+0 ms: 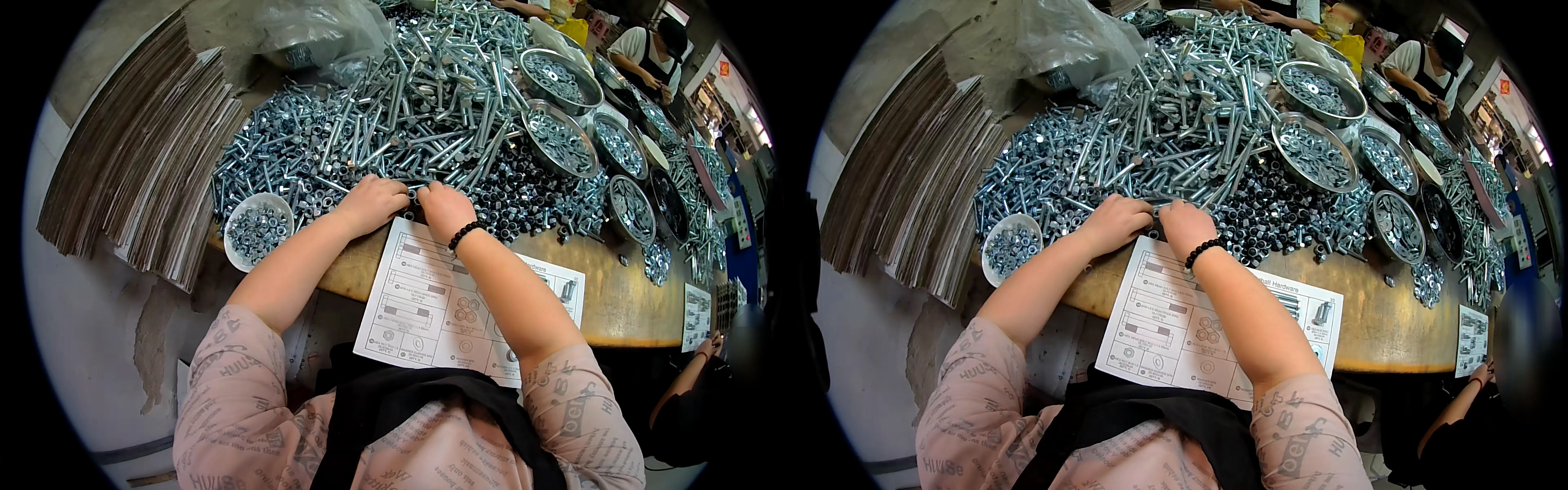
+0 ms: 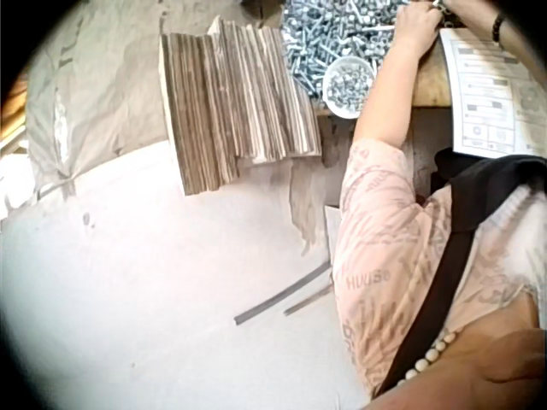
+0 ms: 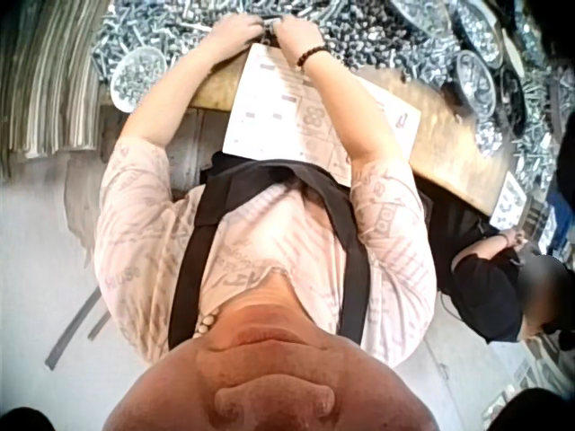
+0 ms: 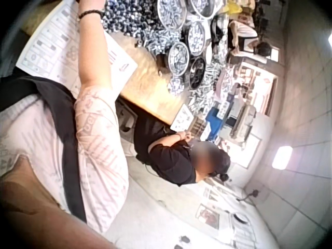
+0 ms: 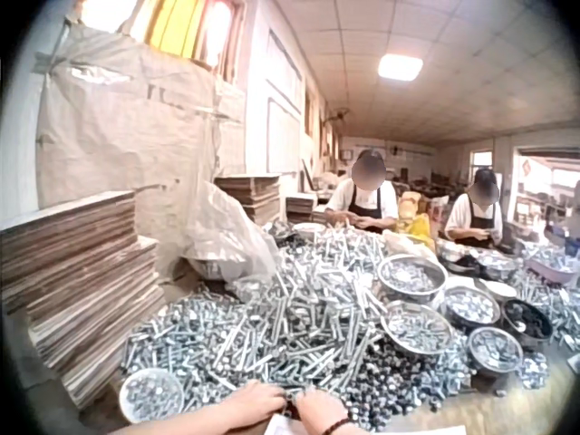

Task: The person sorts metal fasteners from a large pile on a table and places them into designated areas on a printed layout sheet. They repeatedly pick bolts, nuts, and washers, then arrange them in specific positions on the sheet.

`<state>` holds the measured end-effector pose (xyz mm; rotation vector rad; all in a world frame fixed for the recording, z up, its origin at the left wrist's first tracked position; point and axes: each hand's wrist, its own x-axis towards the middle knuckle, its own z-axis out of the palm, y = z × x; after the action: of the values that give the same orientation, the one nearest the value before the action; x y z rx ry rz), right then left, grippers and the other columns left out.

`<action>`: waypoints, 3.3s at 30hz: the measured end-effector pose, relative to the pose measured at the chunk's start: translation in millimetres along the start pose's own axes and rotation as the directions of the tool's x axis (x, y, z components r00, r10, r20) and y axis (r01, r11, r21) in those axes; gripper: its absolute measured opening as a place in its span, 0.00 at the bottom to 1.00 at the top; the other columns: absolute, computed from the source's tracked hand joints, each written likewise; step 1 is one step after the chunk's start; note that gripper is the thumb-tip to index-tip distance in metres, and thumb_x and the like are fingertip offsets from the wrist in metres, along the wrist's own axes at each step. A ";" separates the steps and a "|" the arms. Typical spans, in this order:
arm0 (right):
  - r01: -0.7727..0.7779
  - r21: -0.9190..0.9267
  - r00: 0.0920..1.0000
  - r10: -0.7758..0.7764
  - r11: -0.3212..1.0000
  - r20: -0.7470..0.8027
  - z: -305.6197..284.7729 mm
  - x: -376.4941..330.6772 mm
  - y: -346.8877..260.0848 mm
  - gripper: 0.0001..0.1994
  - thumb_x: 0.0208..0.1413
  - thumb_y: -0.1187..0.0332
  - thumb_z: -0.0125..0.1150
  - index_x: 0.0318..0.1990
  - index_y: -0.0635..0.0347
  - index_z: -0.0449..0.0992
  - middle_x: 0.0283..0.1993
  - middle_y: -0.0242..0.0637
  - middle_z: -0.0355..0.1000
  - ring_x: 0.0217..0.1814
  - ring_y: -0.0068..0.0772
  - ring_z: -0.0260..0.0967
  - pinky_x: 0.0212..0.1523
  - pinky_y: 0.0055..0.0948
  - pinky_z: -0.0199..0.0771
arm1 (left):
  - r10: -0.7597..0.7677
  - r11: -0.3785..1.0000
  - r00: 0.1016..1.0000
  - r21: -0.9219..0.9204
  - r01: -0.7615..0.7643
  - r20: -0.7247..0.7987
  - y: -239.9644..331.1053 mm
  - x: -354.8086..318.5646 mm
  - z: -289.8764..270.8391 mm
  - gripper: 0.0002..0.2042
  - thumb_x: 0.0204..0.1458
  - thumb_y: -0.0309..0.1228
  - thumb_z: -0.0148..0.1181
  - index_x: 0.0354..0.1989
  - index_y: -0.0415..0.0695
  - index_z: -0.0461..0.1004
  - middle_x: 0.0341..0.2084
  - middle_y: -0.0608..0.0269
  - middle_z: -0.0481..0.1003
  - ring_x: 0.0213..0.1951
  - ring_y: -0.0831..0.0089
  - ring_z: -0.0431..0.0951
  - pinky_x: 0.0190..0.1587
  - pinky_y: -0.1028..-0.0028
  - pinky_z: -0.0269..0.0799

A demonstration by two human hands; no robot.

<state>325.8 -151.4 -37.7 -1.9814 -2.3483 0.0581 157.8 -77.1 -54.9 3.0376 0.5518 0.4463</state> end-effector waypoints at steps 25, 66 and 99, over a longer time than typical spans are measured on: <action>0.063 0.205 0.990 -0.087 0.977 0.114 -38.3 -162.7 11.6 0.06 0.47 0.65 0.56 0.32 0.53 0.71 0.28 0.37 0.66 0.30 0.41 0.69 0.29 0.37 0.70 | -0.082 0.997 0.996 -0.017 0.081 -0.045 31.5 12.1 -32.6 0.11 0.39 0.30 0.60 0.34 0.49 0.74 0.27 0.63 0.72 0.32 0.62 0.73 0.36 0.66 0.68; -0.243 0.424 0.969 0.233 0.873 0.076 -42.7 -178.7 2.5 0.21 0.40 0.59 0.66 0.42 0.55 0.69 0.34 0.40 0.70 0.35 0.40 0.69 0.32 0.34 0.69 | -0.189 0.814 0.982 -0.558 0.161 0.009 145.4 -22.7 -21.1 0.24 0.38 0.34 0.64 0.47 0.44 0.66 0.40 0.58 0.68 0.42 0.61 0.69 0.48 0.66 0.61; 0.074 0.138 0.997 -0.069 0.988 -0.037 -7.0 14.6 -54.6 0.07 0.46 0.68 0.52 0.31 0.55 0.75 0.33 0.40 0.71 0.38 0.41 0.70 0.36 0.37 0.72 | -0.679 0.730 0.720 -0.228 0.644 -0.143 17.5 -53.1 -86.9 0.08 0.42 0.27 0.56 0.32 0.41 0.70 0.25 0.58 0.74 0.28 0.61 0.74 0.30 0.69 0.68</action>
<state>270.2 -146.3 -26.4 -1.8204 -2.3239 0.1807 91.6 -114.5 15.1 2.3935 1.4645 0.7258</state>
